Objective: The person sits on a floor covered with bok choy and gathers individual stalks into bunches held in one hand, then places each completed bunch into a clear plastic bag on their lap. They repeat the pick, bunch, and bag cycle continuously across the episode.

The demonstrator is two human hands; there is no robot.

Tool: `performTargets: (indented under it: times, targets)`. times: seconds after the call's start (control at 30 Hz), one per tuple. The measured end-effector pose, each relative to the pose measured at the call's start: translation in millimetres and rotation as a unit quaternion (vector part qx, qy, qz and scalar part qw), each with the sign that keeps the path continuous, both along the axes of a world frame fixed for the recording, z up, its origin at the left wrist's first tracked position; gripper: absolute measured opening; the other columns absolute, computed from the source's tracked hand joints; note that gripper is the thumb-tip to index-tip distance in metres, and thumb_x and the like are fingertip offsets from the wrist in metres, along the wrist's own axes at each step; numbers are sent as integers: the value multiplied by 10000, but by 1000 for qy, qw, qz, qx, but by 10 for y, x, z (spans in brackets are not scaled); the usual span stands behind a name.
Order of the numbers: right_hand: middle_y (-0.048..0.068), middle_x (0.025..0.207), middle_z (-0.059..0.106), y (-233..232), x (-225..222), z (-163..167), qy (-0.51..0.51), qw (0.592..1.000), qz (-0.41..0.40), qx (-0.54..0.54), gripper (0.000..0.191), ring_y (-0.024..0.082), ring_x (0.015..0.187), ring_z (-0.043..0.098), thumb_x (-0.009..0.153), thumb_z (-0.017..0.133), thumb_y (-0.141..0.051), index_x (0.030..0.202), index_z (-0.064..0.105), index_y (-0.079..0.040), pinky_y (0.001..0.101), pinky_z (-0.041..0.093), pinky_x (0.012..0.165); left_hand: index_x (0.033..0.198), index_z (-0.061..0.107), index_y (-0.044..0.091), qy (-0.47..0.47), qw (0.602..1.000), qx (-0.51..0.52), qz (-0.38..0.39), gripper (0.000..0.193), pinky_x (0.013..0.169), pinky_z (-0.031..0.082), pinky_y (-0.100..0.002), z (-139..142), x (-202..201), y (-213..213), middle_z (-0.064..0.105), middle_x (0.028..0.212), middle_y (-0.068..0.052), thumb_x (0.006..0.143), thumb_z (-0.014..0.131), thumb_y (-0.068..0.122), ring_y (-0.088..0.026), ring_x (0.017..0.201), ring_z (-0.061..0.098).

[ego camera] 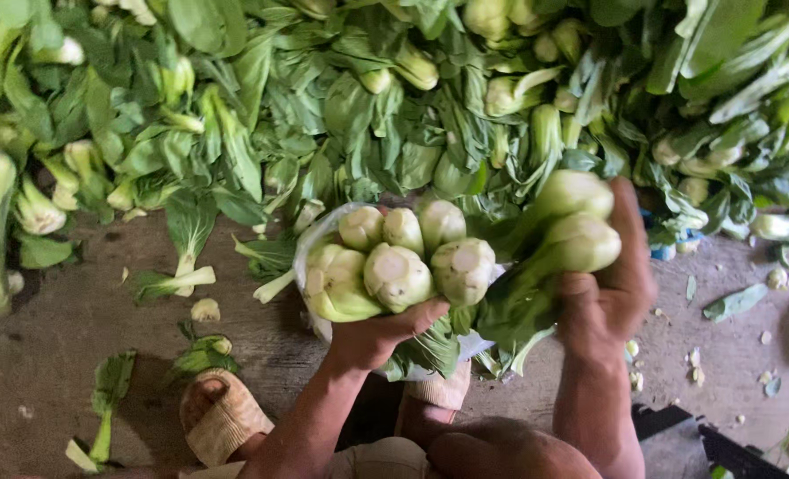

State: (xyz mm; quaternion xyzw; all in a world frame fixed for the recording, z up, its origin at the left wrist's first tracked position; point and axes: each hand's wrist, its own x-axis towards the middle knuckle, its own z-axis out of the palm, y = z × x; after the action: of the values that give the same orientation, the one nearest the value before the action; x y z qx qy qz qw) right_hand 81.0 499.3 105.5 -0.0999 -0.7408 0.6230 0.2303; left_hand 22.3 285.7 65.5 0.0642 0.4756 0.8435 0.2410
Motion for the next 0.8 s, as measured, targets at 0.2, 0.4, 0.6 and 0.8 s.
performTargets:
  times: [0.2,0.4,0.6,0.8]
  targets:
    - [193,1681,332,-218,50,-289,13,998,48,44,870,269,1523,405,1095,557,-534,1612,236,88,425,314,1293,1256,657,55,-25,998,-4,-50,456,934,630,-311,85,27,74,706,1187,-41,852,855,130,-172,1080,705]
    - [104,1348,373,-407,91,-430,-25,970,-192,148,610,185,1220,414,1118,556,-490,1418,322,-13,338,380,1121,1256,663,42,-71,996,-40,-19,447,904,610,-313,154,204,254,699,1213,-37,863,847,149,-163,1093,685]
    - [184,1345,385,-70,275,-375,-93,812,202,-539,906,305,1188,451,932,699,-591,1456,278,16,489,445,1032,1401,600,39,-165,972,135,-99,552,1077,528,-316,70,384,302,636,1365,-45,938,805,257,-161,1271,599]
    - [165,1544,250,152,460,-480,-53,984,82,-149,1227,278,1420,352,843,891,-528,1590,43,-48,450,316,1306,1528,328,-10,72,997,11,-22,963,1169,340,-399,96,479,55,399,1497,-146,790,867,295,-234,1417,371]
